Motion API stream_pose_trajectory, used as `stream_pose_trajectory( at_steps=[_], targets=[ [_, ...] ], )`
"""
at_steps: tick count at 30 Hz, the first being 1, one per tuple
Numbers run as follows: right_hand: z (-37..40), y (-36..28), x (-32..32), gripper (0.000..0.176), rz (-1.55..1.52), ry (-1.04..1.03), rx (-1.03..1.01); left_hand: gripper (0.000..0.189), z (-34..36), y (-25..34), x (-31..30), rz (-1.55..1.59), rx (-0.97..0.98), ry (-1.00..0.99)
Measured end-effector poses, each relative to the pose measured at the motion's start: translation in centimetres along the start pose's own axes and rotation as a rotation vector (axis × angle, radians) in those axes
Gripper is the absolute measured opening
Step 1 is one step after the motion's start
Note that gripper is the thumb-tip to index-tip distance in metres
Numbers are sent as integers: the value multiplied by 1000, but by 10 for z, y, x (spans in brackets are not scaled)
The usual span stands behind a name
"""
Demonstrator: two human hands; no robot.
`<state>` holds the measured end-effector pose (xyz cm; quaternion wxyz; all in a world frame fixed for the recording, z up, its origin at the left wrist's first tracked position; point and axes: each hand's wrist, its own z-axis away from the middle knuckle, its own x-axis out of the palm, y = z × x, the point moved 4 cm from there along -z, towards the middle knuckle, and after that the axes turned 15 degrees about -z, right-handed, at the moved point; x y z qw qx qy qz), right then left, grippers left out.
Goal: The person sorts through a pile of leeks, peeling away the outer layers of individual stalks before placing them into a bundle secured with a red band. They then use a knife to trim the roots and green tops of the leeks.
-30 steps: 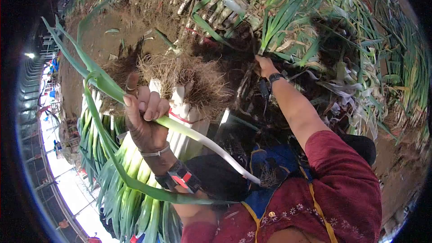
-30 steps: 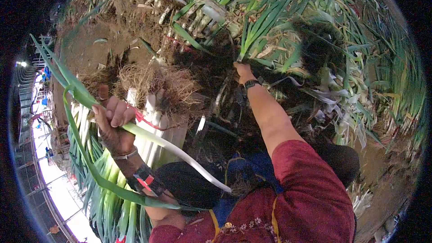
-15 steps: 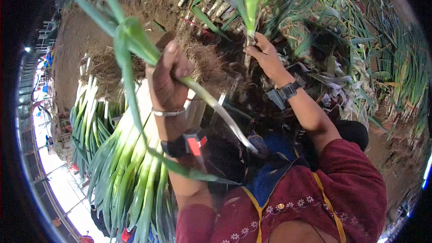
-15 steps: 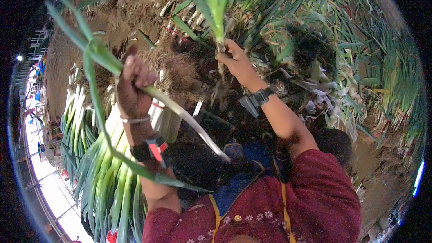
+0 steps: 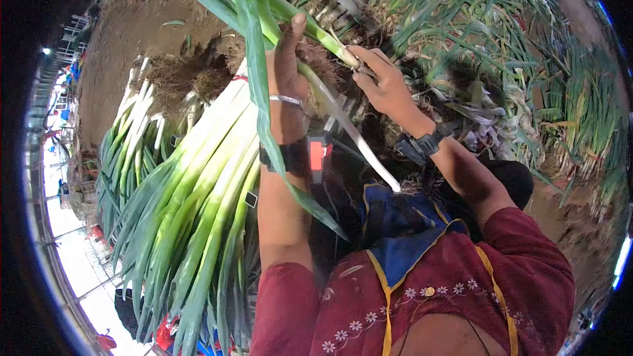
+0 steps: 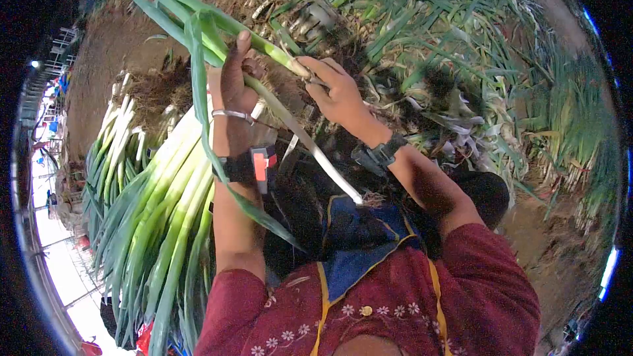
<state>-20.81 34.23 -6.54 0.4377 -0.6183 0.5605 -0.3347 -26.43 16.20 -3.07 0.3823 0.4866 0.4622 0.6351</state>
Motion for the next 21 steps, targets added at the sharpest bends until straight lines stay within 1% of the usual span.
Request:
stream_pose_trajectory(
  at_steps=[3,8,10,13,16,18,21],
  targets=[
    [1,-2,3,47,81,9,-61,35,3,6,0,-58,-53,51],
    [-3,-8,5,46,177,-8,-115,32,-3,4,-6,-26,-40,87],
    [-7,-11,7,47,180,-18,-118,30,-4,5,-7,-15,-33,50],
    [-14,-12,12,43,29,-41,7,25,-8,6,-3,86,-37,-24],
    [-21,-4,23,37,-183,73,116,22,-6,5,5,143,-72,-69],
    [-30,-2,24,32,-168,123,112,21,-9,-4,4,148,-88,-109],
    [-33,12,22,25,-208,191,71,22,-5,2,9,32,1,31]
  ],
)
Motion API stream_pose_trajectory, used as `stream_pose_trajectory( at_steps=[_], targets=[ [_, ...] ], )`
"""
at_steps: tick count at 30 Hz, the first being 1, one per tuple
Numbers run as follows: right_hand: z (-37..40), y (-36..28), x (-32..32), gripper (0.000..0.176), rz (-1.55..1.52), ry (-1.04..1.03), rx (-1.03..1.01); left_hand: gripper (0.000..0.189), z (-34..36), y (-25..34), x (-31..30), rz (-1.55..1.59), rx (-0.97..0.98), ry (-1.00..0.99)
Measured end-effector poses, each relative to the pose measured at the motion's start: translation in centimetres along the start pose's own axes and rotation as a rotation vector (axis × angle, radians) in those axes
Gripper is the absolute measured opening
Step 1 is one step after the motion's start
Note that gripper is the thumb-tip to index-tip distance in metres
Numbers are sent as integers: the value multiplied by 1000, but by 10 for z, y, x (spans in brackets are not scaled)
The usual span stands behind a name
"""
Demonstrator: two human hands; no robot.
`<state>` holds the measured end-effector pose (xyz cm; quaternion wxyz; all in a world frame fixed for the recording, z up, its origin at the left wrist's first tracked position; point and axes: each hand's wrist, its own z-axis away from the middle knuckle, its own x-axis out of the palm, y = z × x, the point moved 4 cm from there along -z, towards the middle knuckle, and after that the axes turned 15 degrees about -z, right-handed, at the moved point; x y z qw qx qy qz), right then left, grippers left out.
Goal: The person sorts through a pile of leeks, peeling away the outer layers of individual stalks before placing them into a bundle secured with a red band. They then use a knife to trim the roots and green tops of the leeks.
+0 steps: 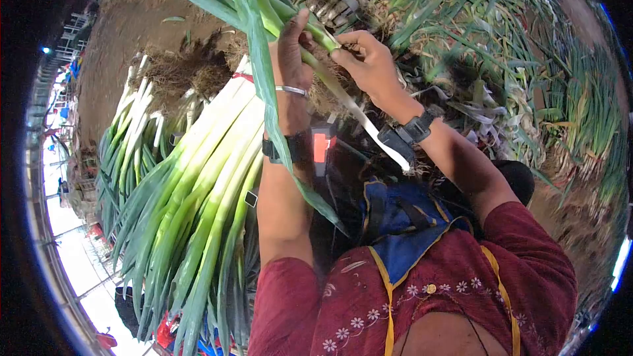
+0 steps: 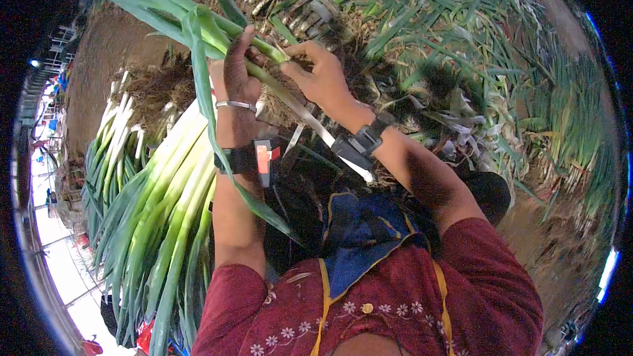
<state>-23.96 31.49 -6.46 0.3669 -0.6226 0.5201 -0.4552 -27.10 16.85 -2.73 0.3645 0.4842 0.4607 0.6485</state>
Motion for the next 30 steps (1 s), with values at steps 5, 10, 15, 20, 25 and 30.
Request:
stream_pose_trajectory(
  at_steps=[5,10,15,20,25,30],
  targets=[
    [0,1,-8,15,-74,10,-82,27,5,2,2,-96,8,35],
    [0,-19,-24,12,336,-199,-359,24,-10,-9,-15,-10,-39,34],
    [18,15,-99,9,868,-416,-487,20,-16,23,-45,9,133,238],
    [29,78,-332,21,1322,-172,189,22,-7,44,-65,58,161,264],
    [28,47,-407,32,1313,183,483,24,-9,42,-54,169,114,105],
    [-54,16,-180,61,215,-322,355,26,-5,26,-22,169,28,-129]
  ],
)
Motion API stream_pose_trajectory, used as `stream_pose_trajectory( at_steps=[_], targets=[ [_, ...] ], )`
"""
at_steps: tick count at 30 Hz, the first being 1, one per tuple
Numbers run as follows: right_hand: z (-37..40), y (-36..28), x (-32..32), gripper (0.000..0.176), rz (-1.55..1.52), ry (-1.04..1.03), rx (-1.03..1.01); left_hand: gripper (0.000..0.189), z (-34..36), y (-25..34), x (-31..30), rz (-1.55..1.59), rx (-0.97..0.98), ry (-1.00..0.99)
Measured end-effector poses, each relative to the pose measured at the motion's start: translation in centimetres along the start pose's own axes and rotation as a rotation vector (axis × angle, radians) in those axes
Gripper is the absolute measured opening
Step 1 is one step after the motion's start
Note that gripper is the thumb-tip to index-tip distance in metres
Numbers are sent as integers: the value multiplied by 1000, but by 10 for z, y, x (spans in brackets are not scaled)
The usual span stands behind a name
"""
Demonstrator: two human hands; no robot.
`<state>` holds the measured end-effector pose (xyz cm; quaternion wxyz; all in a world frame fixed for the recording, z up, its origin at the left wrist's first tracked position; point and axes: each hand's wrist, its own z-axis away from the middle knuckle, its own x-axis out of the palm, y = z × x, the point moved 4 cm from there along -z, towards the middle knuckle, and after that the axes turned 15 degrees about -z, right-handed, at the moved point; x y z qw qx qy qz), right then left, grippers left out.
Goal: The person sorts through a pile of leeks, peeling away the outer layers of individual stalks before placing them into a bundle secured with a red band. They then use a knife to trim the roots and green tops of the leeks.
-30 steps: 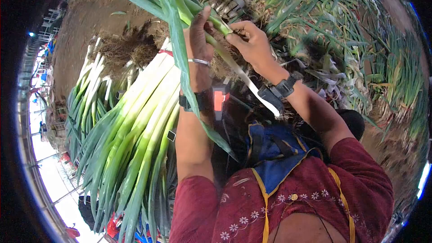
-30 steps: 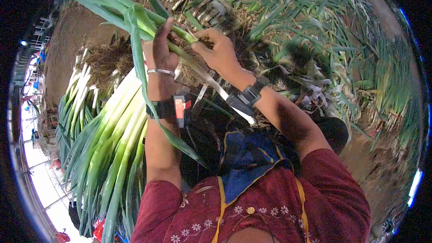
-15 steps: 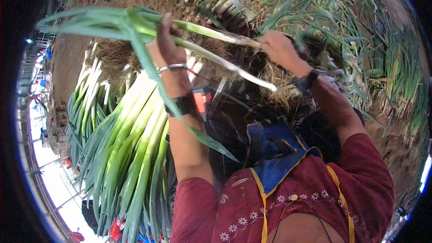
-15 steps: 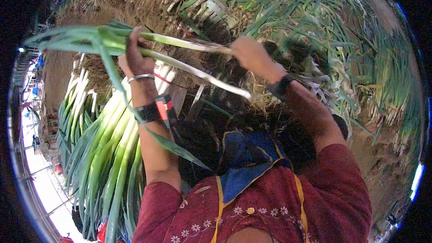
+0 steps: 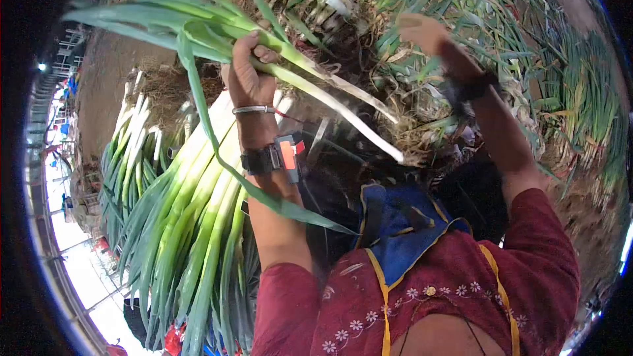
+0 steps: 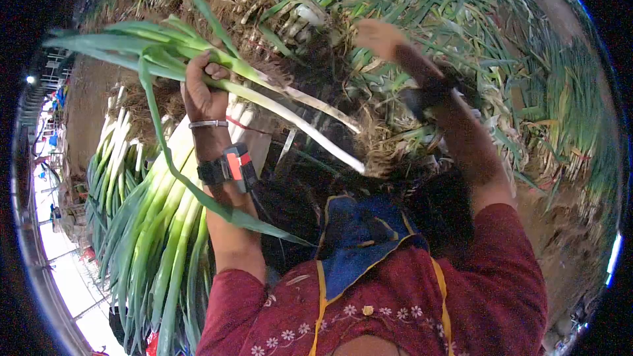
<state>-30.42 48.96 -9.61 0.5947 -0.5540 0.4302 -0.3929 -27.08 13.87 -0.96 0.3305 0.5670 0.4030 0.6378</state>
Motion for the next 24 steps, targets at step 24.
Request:
stream_pose_trajectory(
  at_steps=[24],
  targets=[
    [4,-78,146,32,-253,-58,-223,25,12,-22,23,-8,-163,-281]
  ],
)
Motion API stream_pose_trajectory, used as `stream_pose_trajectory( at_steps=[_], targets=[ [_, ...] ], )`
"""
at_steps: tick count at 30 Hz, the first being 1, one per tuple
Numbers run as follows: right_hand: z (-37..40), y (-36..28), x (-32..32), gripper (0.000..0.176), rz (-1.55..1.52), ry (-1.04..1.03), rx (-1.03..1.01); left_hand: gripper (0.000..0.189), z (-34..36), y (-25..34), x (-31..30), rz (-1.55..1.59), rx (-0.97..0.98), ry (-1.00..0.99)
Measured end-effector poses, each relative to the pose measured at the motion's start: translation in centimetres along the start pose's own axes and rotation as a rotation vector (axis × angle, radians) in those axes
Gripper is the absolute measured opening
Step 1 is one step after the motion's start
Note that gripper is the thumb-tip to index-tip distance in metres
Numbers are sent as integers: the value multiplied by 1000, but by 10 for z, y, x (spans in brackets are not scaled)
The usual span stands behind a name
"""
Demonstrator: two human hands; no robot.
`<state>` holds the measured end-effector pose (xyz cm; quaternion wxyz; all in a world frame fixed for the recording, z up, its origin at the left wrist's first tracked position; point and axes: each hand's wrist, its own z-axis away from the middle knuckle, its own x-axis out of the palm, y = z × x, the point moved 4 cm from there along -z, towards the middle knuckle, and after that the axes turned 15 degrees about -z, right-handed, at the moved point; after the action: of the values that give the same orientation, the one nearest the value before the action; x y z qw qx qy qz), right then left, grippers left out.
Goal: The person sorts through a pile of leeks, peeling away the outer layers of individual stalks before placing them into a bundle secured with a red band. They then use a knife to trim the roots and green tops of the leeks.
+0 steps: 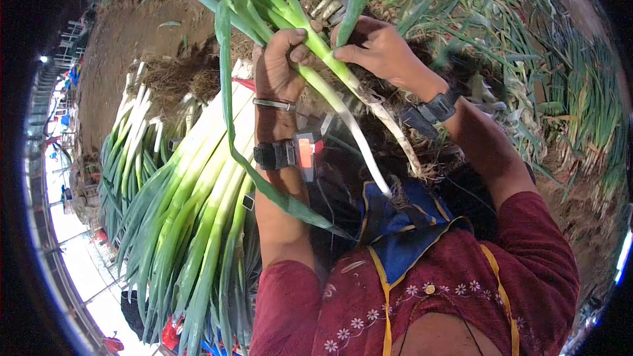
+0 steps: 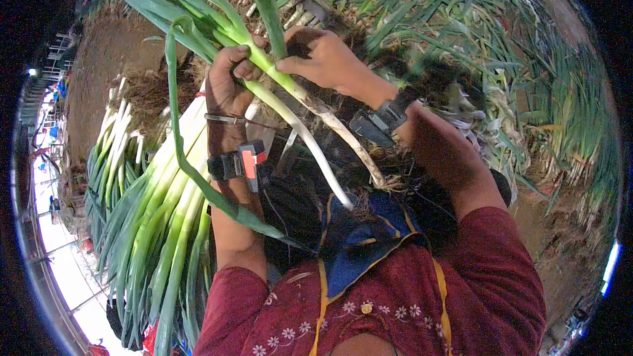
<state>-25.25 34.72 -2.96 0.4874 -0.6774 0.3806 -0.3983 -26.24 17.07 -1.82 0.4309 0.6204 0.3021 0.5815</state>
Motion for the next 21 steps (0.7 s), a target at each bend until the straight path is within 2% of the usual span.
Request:
stream_pose_trajectory(
  at_steps=[4,6,10,11,13,15,17,20,21],
  targets=[
    [13,-18,-11,27,237,-39,-97,26,1,-11,10,23,-131,-1],
    [18,-25,-17,20,338,-99,-69,24,0,-4,6,-12,-55,58],
    [50,-11,-54,20,483,-87,43,25,-7,17,-26,20,27,191],
    [57,1,-70,23,454,22,243,25,-4,21,-28,25,41,210],
    [67,24,-121,25,534,-4,167,26,-3,25,-41,30,86,183],
    [85,57,-208,26,779,27,136,23,3,32,-43,33,97,175],
    [103,57,-271,32,1174,92,440,22,5,35,-43,49,117,163],
    [105,34,-253,37,1342,284,157,33,1,29,-33,137,83,91],
    [88,38,-238,49,1180,164,-33,35,-3,25,-29,127,76,97]
  ],
)
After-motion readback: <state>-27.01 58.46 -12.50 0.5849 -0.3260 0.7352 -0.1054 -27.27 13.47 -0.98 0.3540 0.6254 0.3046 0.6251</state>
